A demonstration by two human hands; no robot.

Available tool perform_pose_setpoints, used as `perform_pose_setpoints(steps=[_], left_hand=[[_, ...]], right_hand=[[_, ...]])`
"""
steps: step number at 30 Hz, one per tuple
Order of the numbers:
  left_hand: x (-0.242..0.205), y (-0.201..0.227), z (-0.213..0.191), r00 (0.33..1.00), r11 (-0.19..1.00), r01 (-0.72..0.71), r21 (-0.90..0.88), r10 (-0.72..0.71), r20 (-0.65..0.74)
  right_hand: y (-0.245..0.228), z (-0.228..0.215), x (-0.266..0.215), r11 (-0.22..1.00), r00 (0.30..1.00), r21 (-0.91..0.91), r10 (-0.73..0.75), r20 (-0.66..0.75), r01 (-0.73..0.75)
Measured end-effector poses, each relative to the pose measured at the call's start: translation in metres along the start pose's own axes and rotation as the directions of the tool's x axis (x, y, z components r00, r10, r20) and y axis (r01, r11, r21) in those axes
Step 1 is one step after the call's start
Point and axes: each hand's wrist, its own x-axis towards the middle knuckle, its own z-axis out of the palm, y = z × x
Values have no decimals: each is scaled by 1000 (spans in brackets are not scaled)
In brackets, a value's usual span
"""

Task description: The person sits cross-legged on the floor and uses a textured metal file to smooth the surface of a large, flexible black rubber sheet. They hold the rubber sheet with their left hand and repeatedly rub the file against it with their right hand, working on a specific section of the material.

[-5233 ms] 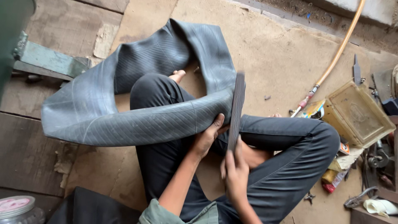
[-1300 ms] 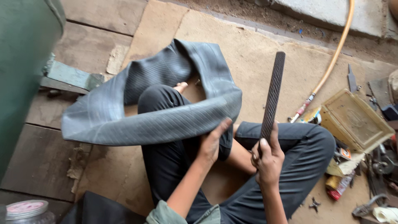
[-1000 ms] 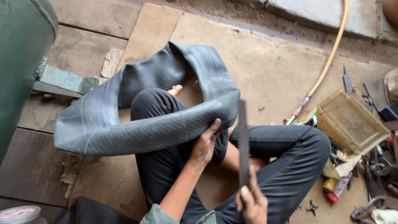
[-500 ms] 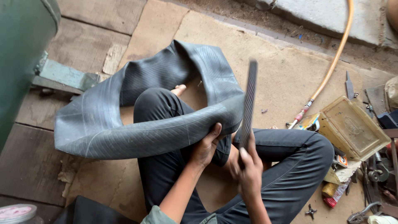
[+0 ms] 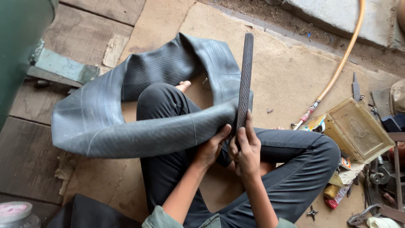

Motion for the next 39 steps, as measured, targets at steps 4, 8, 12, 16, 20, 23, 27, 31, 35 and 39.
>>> perform_pose_setpoints(steps=[4,8,12,16,20,23,27,31,35,39], left_hand=[[4,3,6,1000,1000,-10,-14,10,-24],[2,6,9,999,999,16,40,-14,-29],[-2,5,-1,997,982,-73,176,69,26],[-6,3,0,996,968,-86,236,85,13],[-5,10,7,993,976,-114,185,115,8],[0,9,9,995,981,-104,166,103,15],[-1,13,12,999,994,-37,104,37,3],[-3,16,15,999,992,-20,123,24,-28],[-6,17,18,998,979,-54,195,58,-16],[-5,11,12,998,987,-57,152,60,-19]], right_hand=[[22,-24,-53,998,994,-10,55,-90,-56],[47,-59,-102,986,991,-140,76,-109,-91],[47,-49,-64,948,997,-319,-41,-65,18],[8,-28,-4,998,999,-67,-15,-29,13],[-2,-35,-16,997,997,-63,-55,-52,52],[17,-59,-68,962,987,-274,-46,-154,2],[37,-77,-94,934,988,-331,104,-112,-135],[26,-70,-21,923,1000,-385,11,24,-1],[6,-54,11,989,991,-149,8,136,13],[13,-67,-39,978,995,-187,76,-67,-88]])
